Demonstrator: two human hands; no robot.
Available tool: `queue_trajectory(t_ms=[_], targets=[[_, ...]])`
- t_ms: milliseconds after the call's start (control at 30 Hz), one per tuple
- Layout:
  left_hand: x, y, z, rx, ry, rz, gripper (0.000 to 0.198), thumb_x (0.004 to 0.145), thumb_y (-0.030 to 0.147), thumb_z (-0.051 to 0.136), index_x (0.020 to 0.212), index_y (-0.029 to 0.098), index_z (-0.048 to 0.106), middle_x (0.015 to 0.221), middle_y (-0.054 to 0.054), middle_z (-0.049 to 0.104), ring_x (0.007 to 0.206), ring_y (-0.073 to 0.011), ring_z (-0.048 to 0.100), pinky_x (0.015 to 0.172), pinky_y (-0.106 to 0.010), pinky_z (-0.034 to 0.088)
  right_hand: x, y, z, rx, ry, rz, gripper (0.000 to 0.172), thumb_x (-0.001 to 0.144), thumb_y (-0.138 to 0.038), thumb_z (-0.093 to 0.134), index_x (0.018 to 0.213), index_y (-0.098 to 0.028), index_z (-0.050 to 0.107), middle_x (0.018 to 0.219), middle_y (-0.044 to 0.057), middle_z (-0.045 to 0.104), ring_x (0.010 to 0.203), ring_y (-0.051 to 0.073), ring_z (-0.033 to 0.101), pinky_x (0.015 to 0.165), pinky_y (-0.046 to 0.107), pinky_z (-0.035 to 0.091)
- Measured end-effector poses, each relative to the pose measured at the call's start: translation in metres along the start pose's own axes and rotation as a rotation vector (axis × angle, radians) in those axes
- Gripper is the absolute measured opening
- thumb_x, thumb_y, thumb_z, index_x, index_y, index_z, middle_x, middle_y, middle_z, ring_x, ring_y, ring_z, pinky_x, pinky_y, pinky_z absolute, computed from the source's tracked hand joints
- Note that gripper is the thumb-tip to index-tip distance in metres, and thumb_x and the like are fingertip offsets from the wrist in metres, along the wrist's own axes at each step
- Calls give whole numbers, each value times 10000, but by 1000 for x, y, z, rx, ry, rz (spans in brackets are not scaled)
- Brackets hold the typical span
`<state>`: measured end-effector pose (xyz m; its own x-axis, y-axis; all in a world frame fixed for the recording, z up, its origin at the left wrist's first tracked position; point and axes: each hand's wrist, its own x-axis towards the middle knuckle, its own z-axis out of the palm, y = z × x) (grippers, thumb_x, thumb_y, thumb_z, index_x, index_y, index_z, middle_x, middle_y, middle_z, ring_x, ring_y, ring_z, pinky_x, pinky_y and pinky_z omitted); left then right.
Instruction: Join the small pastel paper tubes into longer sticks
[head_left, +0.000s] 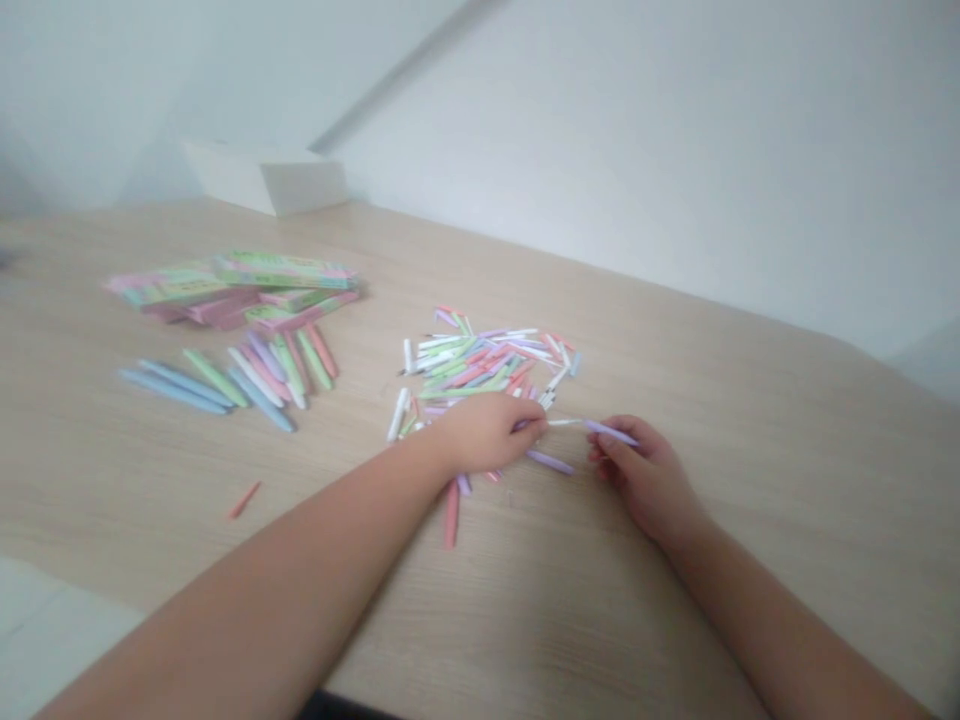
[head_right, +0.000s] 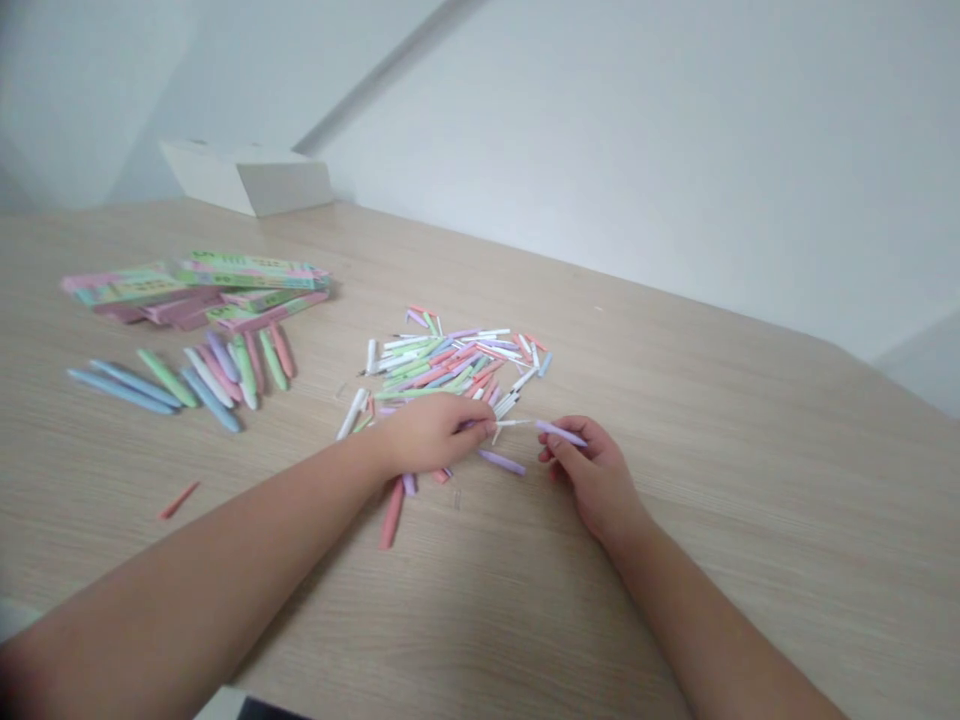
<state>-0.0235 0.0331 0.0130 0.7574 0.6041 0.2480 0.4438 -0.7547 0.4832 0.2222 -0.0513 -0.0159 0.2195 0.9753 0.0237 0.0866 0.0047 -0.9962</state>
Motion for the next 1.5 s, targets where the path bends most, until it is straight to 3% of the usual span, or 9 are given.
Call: queue_trajectory(t_ms=[567,1100,1367,1500], targets=[[1,-6,-1,129,-82,7,374,1007,433,398,880,219,678,850,-36,709,782,-197,605,652,-306,340,-4,-4,-1,-323,-20,-64,331,847,-491,754,1032,-229,671,818,17,742,662,174,660,639,310,534],[1,-4,0,169,-85,42,354,1014,420,404,890,223,670,874,-19,716,817,-196,643,677,-302,388,-6,-4,2,-384,-47,-100,320,816,-470,772,1014,-235,683,806,22,730,677,189,670,633,316,549],[1,5,10,117,-136,88,296,1007,425,461,1191,301,656,989,-19,750,896,-226,698,700,-301,436,-13,0,7,-643,-161,-250,222,907,-404,686,1062,-252,736,985,44,766,872,221,709,789,363,569],[0,8,12,98,-114,55,383,991,430,508,1346,301,574,1049,-40,753,940,-241,707,741,-310,475,-14,-3,10,-650,-160,-269,219,907,-387,680,1059,-246,748,967,45,773,845,216,716,760,351,580]])
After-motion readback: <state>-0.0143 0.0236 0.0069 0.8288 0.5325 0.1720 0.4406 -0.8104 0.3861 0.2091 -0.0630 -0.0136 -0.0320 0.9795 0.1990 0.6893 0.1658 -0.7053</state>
